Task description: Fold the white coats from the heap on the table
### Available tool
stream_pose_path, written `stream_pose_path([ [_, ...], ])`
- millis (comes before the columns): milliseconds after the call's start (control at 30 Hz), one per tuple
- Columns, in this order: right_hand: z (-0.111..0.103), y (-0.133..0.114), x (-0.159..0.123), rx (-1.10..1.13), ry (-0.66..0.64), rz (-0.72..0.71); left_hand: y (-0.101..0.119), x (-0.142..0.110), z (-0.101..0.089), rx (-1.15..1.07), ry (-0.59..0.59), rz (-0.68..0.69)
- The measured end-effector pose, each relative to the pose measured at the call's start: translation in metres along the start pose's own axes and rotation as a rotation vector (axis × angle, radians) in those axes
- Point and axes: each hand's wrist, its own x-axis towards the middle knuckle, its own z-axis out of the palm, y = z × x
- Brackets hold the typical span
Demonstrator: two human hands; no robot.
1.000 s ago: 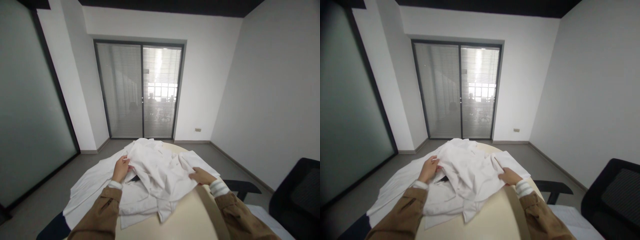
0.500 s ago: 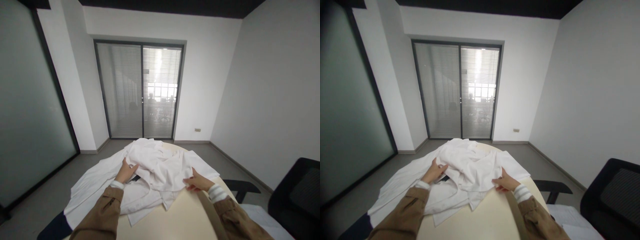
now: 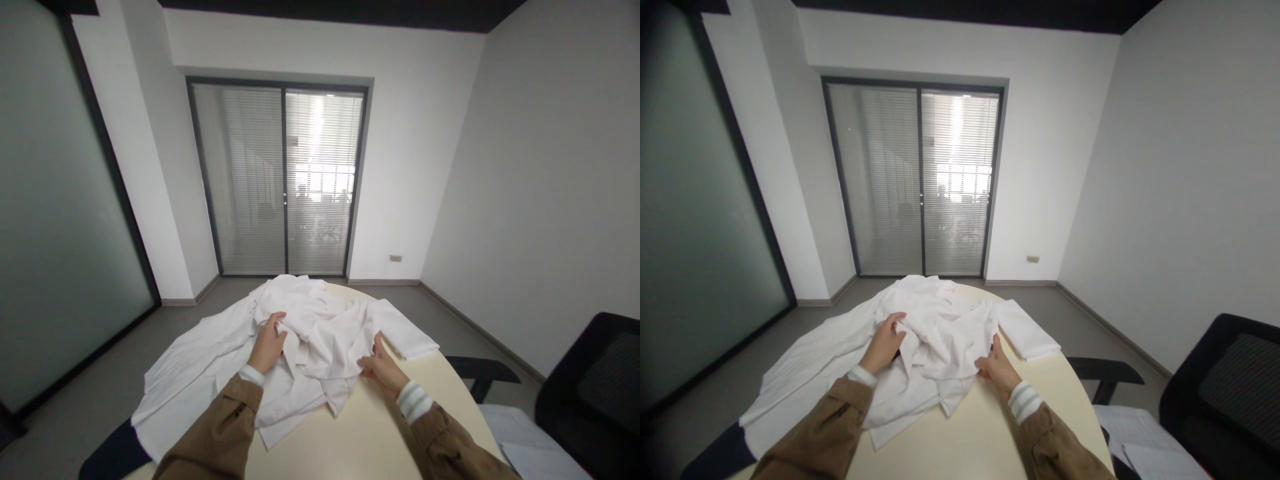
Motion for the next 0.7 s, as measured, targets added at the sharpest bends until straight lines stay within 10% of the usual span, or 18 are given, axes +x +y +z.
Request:
stream_pose_path([
  [300, -0.042, -0.033, 0.012, 0.036, 0.049, -0.153, -0.005, 0.026, -0.042, -0.149, 0.388, 0.01],
  [700, -0.025, 0.022, 0.007, -0.104, -0.007, -0.346, -0.052, 0.0, -0.03, 0.143, -0.037, -0.07],
])
